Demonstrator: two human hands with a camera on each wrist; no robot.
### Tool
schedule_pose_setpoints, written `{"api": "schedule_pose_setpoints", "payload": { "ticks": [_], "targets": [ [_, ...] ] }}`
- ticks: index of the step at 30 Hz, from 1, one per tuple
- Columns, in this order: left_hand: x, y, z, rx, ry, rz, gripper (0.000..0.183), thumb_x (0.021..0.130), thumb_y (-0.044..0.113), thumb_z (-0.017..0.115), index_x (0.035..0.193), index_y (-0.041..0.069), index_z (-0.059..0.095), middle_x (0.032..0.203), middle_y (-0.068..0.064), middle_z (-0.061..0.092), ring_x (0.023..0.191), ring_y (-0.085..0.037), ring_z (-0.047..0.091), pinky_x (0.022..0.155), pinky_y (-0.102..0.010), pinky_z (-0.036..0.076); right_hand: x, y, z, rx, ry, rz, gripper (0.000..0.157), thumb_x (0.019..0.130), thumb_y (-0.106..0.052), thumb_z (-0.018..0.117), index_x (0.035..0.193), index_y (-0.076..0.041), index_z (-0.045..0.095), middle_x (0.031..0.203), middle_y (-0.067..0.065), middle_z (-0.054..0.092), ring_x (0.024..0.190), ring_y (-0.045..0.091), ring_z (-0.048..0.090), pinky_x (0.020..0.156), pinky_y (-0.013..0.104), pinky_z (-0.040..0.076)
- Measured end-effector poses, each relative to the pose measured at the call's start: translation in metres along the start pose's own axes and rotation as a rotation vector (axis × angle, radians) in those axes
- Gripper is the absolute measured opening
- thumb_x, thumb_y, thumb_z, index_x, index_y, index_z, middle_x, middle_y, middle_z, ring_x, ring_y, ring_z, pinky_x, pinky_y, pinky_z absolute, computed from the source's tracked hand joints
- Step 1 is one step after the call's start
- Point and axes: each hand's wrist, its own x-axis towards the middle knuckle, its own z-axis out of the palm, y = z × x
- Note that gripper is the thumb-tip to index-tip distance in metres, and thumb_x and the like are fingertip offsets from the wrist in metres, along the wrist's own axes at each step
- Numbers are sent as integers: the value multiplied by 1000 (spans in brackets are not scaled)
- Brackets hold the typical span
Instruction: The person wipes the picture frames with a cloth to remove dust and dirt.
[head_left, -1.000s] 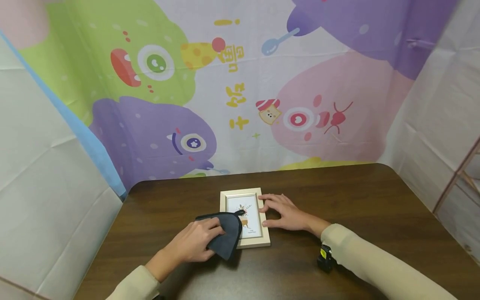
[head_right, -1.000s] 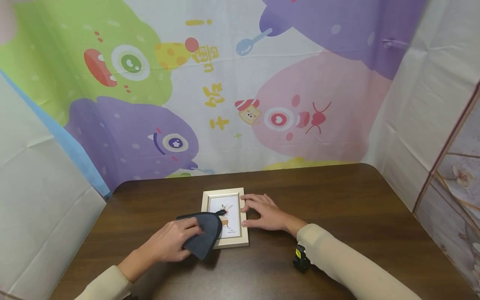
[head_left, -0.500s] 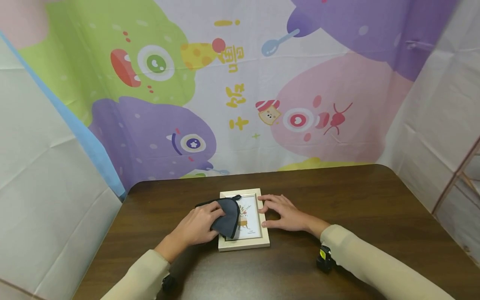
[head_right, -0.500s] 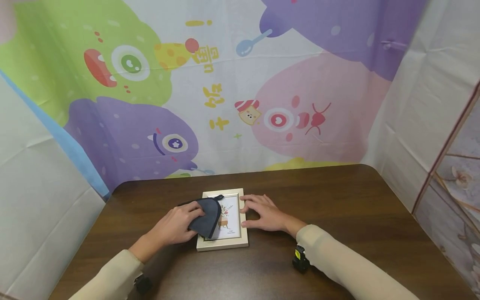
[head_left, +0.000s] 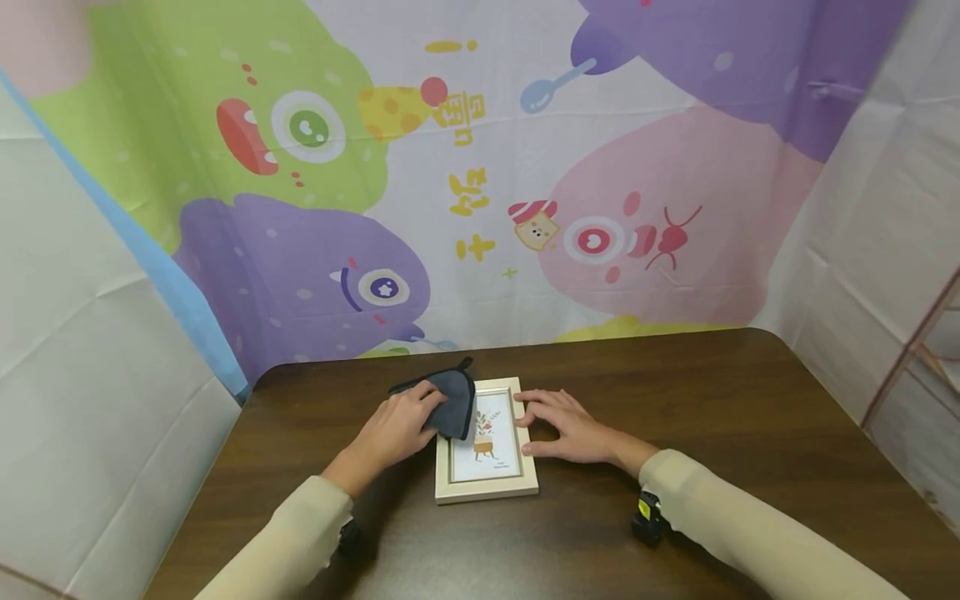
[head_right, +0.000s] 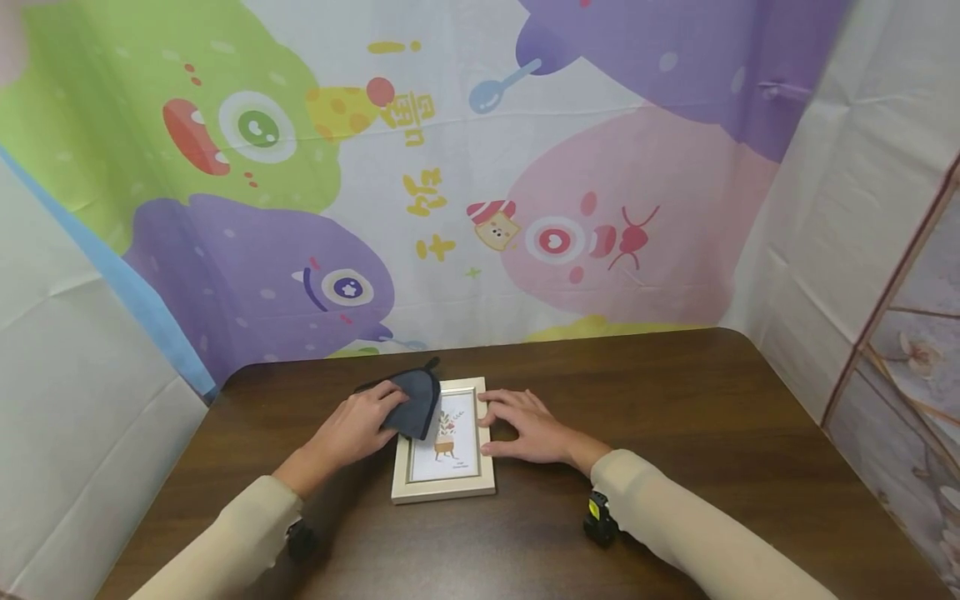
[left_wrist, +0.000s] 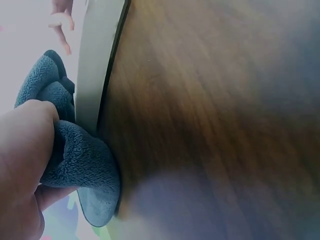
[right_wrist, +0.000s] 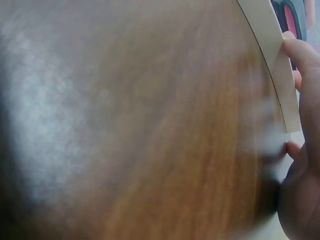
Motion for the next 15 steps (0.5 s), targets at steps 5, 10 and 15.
{"api": "schedule_pose_setpoints", "payload": {
  "ticks": [5,10,15],
  "targets": [
    [2,-1,1,-27,24,-2,41,94,8,89,132,2,75,132,-18,74,108,-41,81,88,-54,70,0,3,1,15,6,-6,26,102,-49,80,115,-28,71,176,14,49,164,49,41,130,87,14],
    [0,-4,5,-44,86,37,41,94,7,89,131,1,74,129,-19,75,106,-40,82,85,-57,69,1,7,2,16,2,22,25,102,-48,81,115,-30,70,177,11,48,166,46,38,133,85,11],
    [-3,-3,-4,-19,113,37,40,92,3,90,129,1,76,127,-19,78,105,-41,82,87,-56,70,1,3,0,8,-25,44,23,103,-42,82,116,-28,70,178,13,47,168,46,37,134,85,10]
  ]
}}
